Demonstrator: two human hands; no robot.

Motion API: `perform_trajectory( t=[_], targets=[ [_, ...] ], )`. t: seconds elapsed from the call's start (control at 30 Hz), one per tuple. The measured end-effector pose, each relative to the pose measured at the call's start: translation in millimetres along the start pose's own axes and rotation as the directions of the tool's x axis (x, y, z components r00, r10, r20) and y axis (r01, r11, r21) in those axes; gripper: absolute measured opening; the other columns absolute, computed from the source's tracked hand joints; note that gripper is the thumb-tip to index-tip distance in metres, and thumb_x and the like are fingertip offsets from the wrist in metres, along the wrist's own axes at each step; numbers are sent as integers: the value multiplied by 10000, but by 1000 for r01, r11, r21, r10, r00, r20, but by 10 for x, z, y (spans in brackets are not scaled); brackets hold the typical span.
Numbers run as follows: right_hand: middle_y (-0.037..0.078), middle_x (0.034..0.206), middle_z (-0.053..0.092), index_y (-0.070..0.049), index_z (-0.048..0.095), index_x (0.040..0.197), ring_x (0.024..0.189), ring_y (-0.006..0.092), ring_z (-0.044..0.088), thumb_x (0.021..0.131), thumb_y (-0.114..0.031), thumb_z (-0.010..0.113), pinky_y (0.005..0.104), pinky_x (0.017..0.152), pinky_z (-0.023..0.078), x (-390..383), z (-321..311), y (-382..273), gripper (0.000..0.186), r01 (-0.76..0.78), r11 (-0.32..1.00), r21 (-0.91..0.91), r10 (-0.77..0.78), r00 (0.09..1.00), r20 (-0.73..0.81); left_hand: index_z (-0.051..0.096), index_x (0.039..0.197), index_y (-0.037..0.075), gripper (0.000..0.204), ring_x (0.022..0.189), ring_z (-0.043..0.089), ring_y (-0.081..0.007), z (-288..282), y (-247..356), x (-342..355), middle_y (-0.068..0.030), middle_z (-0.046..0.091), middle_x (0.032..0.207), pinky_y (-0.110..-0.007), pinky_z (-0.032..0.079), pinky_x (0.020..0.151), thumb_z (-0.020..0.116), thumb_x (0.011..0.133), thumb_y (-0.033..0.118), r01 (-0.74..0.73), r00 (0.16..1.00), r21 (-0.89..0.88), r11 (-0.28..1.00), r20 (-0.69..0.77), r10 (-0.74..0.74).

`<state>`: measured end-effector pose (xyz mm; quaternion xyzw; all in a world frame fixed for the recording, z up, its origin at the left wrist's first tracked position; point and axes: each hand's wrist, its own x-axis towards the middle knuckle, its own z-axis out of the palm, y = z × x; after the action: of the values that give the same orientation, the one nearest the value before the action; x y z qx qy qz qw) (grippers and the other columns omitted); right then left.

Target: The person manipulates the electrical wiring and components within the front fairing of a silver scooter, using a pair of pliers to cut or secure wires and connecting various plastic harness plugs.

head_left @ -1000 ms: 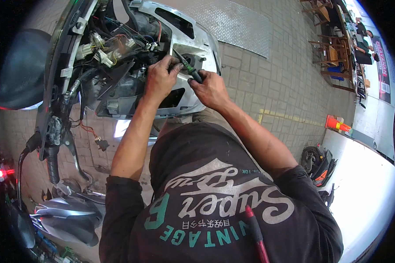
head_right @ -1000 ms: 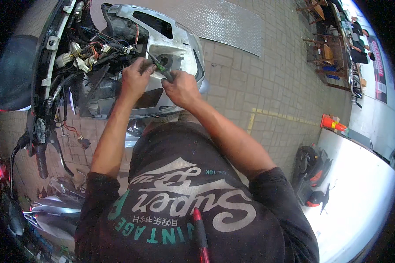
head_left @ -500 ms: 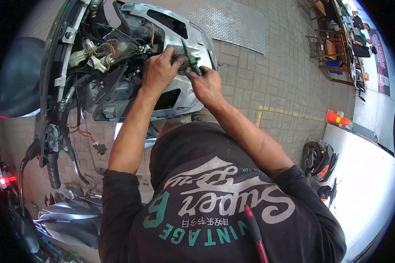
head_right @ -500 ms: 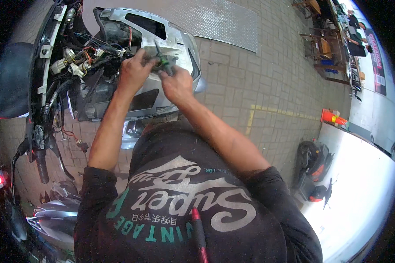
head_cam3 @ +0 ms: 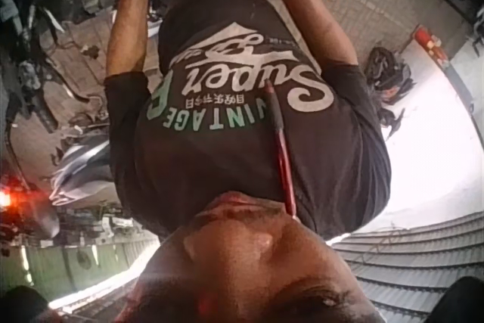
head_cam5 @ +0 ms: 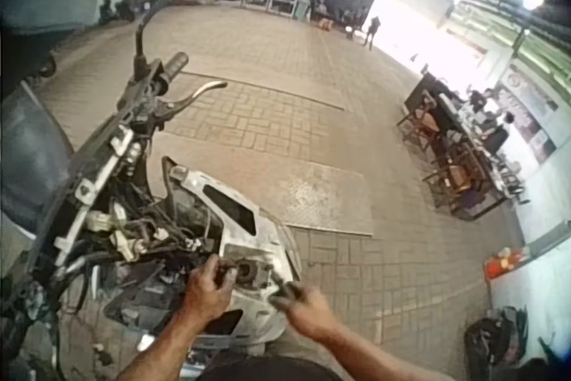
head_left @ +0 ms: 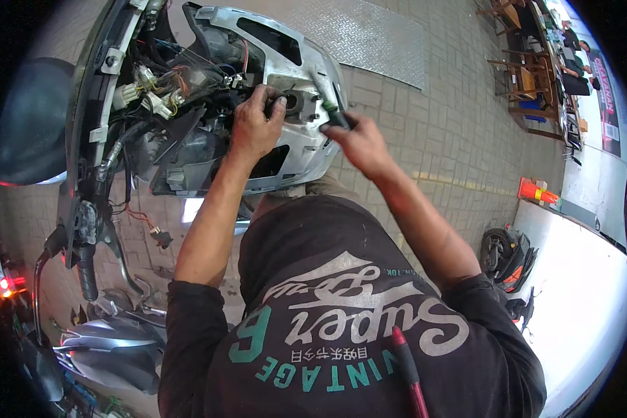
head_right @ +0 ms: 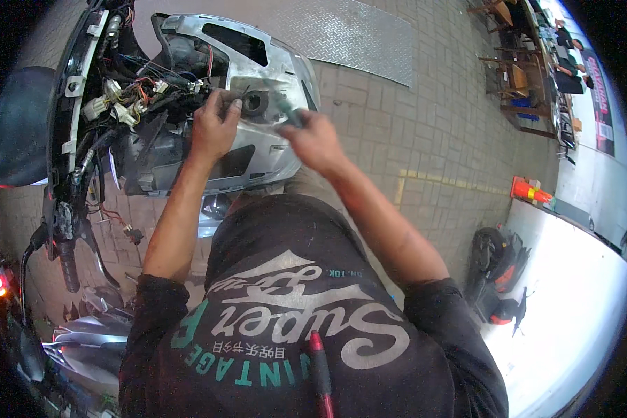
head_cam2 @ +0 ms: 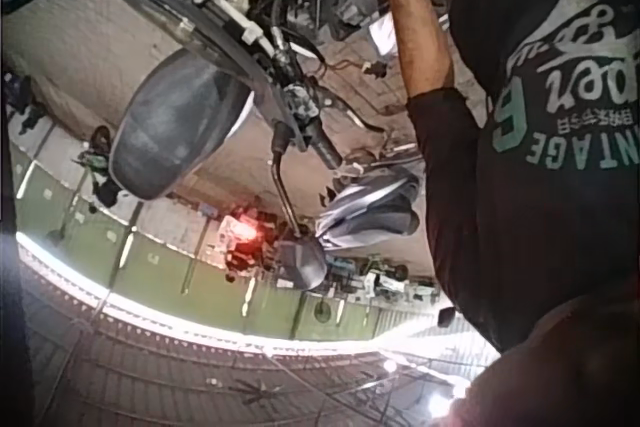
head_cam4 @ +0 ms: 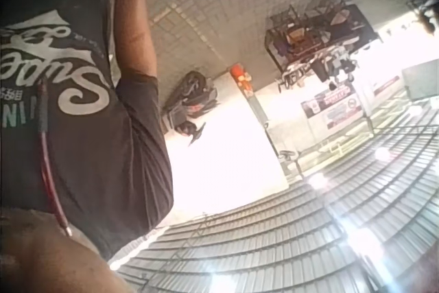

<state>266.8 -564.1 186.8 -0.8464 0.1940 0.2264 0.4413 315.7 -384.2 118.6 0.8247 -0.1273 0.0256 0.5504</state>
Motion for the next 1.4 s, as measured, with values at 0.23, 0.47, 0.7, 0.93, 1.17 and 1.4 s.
perform_trajectory(
  t=[0.23,0.47,0.7,0.93,1.17,1.4],
  targets=[
    [8,626,501,-5,589,801,598,96,432,789,-251,621,284,566,369,105,369,28,249,109,993,44,-111,993,50,549,889,17,163,746,611,-352,10,7,-35,-179,622,796,-387,468,646,579,823,163,-16,1000,24,1000,16,16],
    [103,591,538,21,574,800,551,176,500,767,-217,583,342,569,415,165,368,-58,241,162,975,-149,-164,986,-1,546,886,15,162,754,603,-363,-21,18,-33,-176,619,794,-405,463,646,591,814,154,-38,998,98,994,52,33],
    [263,790,602,-3,612,953,809,411,587,751,-258,571,441,740,456,108,261,-254,327,75,974,-214,-74,997,11,530,871,13,144,732,591,-368,-45,-64,32,-174,605,774,-413,456,609,612,787,97,-133,989,65,989,79,128],
    [93,596,570,26,615,784,547,170,531,786,-213,589,339,531,423,347,498,127,241,-13,1000,27,20,959,-283,540,876,32,196,702,604,-360,33,4,122,-161,619,737,-420,458,586,634,788,180,-109,992,258,960,92,88],
    [42,633,516,-21,534,765,480,110,408,773,-130,601,291,415,294,788,-940,525,128,200,726,658,324,744,-585,536,882,6,351,686,622,-320,-107,81,0,-158,620,721,-383,471,594,727,716,250,76,992,181,981,84,-92],
    [89,766,612,-20,594,830,568,109,433,712,-125,640,277,509,303,563,-838,942,165,-48,728,684,409,831,-377,544,932,-21,172,704,602,-175,75,-172,0,-116,623,779,-295,468,653,554,813,103,220,973,-319,922,-1,-233]
  ],
)
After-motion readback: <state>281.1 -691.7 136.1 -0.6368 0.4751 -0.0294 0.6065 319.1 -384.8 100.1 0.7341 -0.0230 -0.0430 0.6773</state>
